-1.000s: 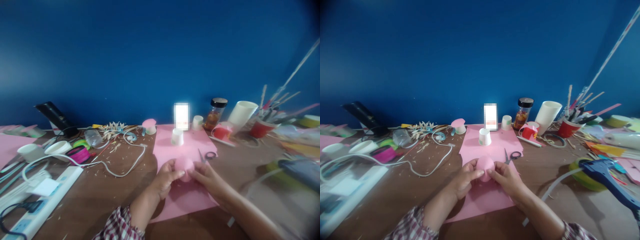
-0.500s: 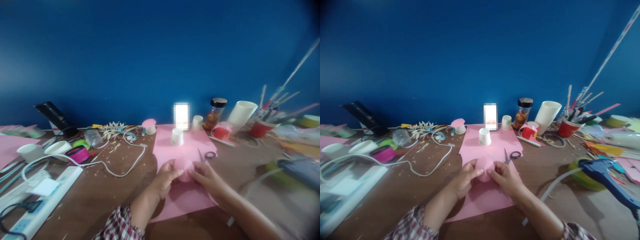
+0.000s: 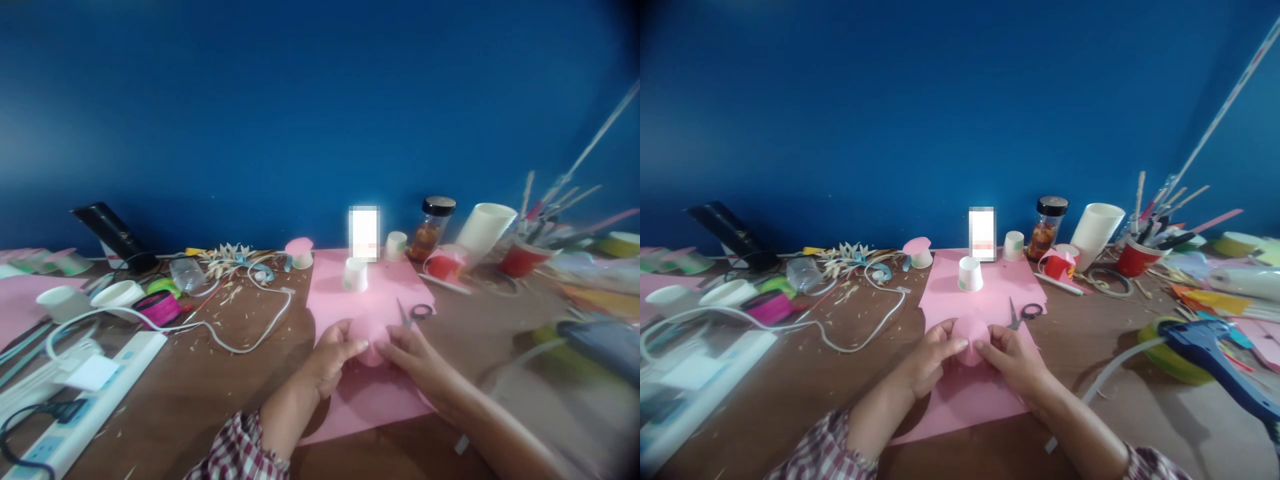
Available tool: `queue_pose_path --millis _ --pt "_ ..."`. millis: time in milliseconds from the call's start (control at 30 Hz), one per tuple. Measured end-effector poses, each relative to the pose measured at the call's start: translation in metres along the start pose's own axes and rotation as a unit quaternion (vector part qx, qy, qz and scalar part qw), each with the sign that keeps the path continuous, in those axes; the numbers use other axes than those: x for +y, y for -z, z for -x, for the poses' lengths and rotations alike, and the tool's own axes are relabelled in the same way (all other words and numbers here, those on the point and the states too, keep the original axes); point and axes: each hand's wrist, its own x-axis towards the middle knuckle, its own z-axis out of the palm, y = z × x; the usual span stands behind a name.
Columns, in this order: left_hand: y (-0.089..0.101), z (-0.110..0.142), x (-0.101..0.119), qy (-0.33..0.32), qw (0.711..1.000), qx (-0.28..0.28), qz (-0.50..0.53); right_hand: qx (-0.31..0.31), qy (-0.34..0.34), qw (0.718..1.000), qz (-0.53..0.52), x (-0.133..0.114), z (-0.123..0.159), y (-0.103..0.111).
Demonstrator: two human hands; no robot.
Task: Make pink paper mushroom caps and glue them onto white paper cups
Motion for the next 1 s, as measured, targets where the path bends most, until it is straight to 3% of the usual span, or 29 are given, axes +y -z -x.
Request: queue_pose_path --millis 167,500,767,867,1000 --pt "0.001 -0.001 0.001 0.002 1.0 -0.02 0.002 -0.006 -0.008 1.0 -0.018 0.0 0.001 -0.001" --pt "0.002 -0.003 -0.001 -0.014 0.999 0.019 0.023 0.019 -0.003 1.0 -0.023 -0.003 0.002 -0.002" --pt "0.0 -0.002 0.005 0.014 0.997 0.045 0.058 0.039 -0.001 0.999 -0.01 -0.016 0.01 0.008" --pt "0.002 -0.005 0.007 0.034 0.988 0.086 0.12 0.064 0.027 0.998 -0.002 -0.033 -0.003 0.017" --pt "0.003 -0.009 0.008 0.043 0.983 0.103 0.144 0.124 0.062 0.99 -0.006 -0.052 -0.053 0.027"
